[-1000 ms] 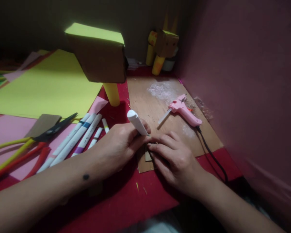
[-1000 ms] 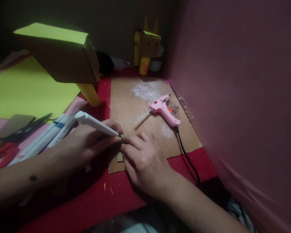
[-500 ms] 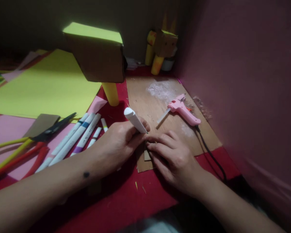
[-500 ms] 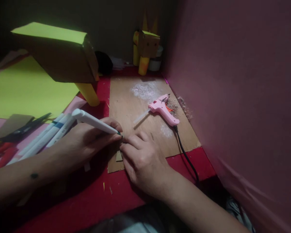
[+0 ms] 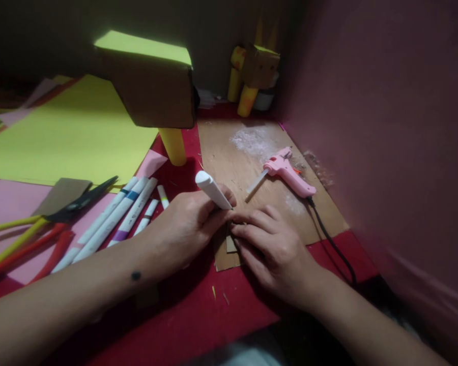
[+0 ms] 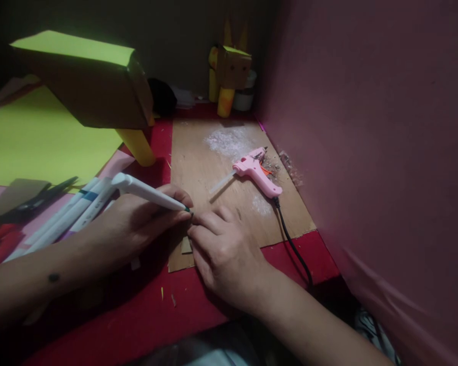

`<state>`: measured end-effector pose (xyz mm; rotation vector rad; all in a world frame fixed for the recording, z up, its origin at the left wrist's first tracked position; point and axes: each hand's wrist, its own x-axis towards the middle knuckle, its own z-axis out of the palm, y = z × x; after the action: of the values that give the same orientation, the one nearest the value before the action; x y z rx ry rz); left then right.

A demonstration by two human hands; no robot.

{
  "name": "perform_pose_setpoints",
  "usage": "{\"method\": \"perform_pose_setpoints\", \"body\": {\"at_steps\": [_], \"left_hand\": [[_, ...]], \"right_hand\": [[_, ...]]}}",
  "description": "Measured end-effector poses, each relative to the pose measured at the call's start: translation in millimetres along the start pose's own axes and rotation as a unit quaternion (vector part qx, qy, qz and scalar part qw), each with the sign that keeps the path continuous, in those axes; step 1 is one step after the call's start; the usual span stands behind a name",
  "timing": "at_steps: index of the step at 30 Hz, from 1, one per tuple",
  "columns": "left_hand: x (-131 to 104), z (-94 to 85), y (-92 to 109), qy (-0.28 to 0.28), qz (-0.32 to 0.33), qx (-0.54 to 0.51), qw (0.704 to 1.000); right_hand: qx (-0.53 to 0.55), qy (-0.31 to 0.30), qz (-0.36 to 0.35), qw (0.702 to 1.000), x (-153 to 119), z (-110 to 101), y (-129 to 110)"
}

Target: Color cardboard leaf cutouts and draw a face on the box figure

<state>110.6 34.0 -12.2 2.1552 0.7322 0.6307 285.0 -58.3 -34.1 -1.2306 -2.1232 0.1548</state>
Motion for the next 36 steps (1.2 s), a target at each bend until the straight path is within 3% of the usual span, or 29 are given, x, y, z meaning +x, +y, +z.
{"method": "perform_pose_setpoints", "body": {"at_steps": [4,18,24,29,36], "left_hand": [[0.5,-2.4,1.3,-0.023,-0.009,0.003,1.0],[-1.4,4.9,-6.8,0.033,0.003,-0.009,0.999],[0.0,0.3,-2.0,-0.006,0.0,0.018,1.0],[1.5,1.0,0.1,0.01,-0.011,-0.007,1.0],[0.9,-3.7,2.7,-0.021,-0.018,0.017,0.999]], "right_hand": [[-0.002,0.002,-0.005,1.0,-0.1,-0.3,0.8],[-0.005,0.004,-0.002,1.0,0.4,-1.9,0.1],[-0.003,-0.005,0.006,1.0,0.1,-1.5,0.2],[-0.011,0.001,0.001,1.0,0.4,-1.4,1.2],[-0.008,-0.005,0.005,1.0,-0.4,-2.2,0.0]]}}
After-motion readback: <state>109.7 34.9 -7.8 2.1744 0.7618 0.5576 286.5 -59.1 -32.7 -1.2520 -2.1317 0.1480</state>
